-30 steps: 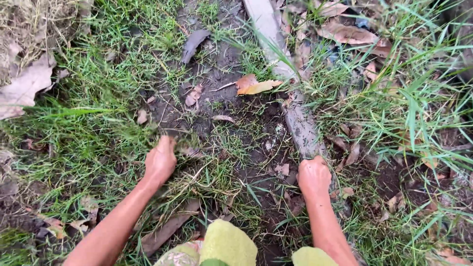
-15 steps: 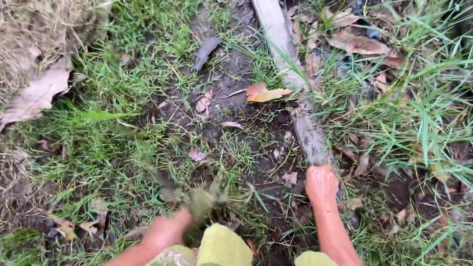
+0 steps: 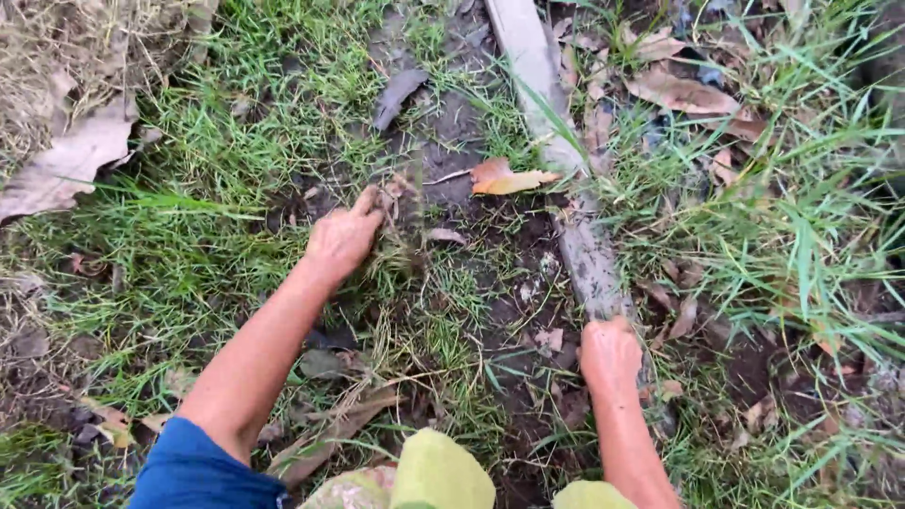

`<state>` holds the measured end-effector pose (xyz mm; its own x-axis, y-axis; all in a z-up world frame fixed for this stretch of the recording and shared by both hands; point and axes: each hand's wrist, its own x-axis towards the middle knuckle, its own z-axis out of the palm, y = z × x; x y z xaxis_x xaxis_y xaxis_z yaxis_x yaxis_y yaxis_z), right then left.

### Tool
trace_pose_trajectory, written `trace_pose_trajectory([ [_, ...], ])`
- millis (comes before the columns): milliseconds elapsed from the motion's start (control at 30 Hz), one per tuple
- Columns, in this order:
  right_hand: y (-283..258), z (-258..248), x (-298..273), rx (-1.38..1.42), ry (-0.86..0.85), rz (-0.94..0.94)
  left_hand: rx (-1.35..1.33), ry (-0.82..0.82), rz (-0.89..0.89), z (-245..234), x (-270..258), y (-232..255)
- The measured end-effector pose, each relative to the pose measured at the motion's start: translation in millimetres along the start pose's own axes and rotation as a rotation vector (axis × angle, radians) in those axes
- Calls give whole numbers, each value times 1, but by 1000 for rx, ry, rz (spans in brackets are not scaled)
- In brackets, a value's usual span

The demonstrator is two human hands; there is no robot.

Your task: Removing weeds and grass from the soil by hand in an outdoor area.

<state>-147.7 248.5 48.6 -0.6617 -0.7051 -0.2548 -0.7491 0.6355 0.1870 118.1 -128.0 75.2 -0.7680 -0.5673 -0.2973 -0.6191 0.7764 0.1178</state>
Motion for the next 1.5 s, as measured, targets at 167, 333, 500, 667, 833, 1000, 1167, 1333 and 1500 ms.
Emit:
trace_pose_trajectory([
  [167,-3,-9,-3,-23,-27,-14,-57,92,36,63,18,-15],
  [333,-5,-14,-3,23,-76,-12,-126,93,-71,47,-26,-15],
  [500,-2,-8,-1,5,15,-39,-133,-342,-235,22,-114,-15],
  [667,5,3,1,-61,40,-76,-194,-261,-24,103,-221,-9],
  [833,-5,-20,-3,26,22,-73,-182,146,-62,9,-135,-5],
  [1000,4,2,-1,-18,29,-53,-404,144,-428,-47,-6,5],
  [1167,1,-8,1,-24,-29,-53,-449,295,-405,44,56,-16],
  [1333,-9,-22,3,-14,-93,-31,-552,377,-421,70,27,17],
  [1500,0,-13,-1,-3,-82,-16,-314,-27,167,86,-66,75],
])
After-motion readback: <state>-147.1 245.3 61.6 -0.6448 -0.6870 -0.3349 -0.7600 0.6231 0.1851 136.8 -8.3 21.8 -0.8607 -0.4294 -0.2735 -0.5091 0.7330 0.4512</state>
